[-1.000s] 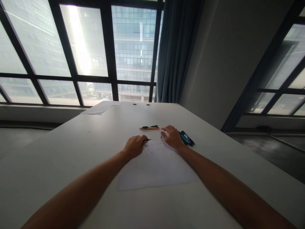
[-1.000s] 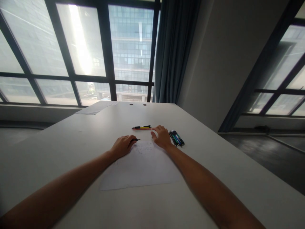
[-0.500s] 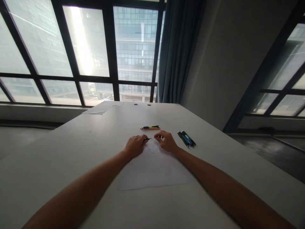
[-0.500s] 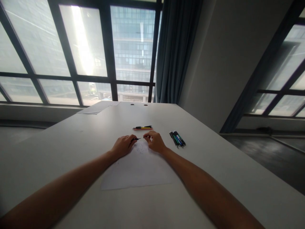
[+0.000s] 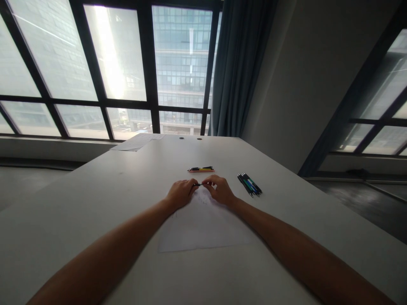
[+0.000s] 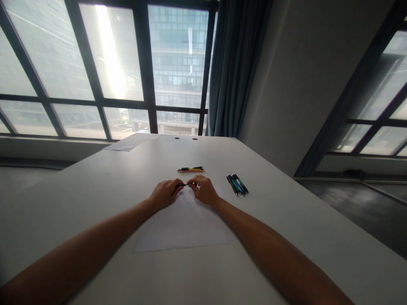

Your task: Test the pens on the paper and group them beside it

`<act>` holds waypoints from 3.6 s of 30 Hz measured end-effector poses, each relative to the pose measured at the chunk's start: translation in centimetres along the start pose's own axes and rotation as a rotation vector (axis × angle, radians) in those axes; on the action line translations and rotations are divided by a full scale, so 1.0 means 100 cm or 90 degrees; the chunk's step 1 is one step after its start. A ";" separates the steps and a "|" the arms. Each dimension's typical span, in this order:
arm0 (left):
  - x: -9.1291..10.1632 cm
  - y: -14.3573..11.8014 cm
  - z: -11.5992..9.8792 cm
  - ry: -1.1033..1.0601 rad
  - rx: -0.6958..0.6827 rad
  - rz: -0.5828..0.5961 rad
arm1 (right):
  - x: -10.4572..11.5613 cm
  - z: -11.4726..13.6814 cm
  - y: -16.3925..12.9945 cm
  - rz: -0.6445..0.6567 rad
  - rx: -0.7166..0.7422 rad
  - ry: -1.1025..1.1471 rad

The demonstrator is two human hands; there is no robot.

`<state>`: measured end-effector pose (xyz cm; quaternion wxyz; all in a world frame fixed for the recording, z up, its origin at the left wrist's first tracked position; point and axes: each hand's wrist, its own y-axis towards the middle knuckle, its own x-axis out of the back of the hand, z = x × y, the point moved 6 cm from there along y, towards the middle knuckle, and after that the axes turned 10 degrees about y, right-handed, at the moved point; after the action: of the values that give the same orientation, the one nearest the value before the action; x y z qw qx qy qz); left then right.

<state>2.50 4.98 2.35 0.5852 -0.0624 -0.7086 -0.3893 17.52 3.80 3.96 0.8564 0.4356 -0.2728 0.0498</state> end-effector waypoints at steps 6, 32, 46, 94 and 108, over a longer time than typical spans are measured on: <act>0.000 0.000 -0.002 -0.019 -0.017 0.000 | -0.004 0.004 0.000 0.032 0.024 -0.024; 0.002 0.000 -0.006 -0.004 -0.063 -0.020 | -0.008 0.007 -0.005 0.141 0.042 -0.184; 0.004 0.000 -0.007 0.008 -0.084 -0.039 | -0.013 0.009 -0.003 0.186 0.044 -0.242; 0.009 -0.003 0.002 -0.061 -0.001 -0.050 | 0.006 0.015 0.003 0.109 0.132 -0.382; 0.005 -0.002 0.004 -0.033 0.004 -0.037 | -0.005 0.032 0.000 0.183 0.232 -0.392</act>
<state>1.99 4.92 2.68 0.5553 -0.0496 -0.7261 -0.4024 15.69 1.43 5.23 0.6273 0.5324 -0.5621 0.0838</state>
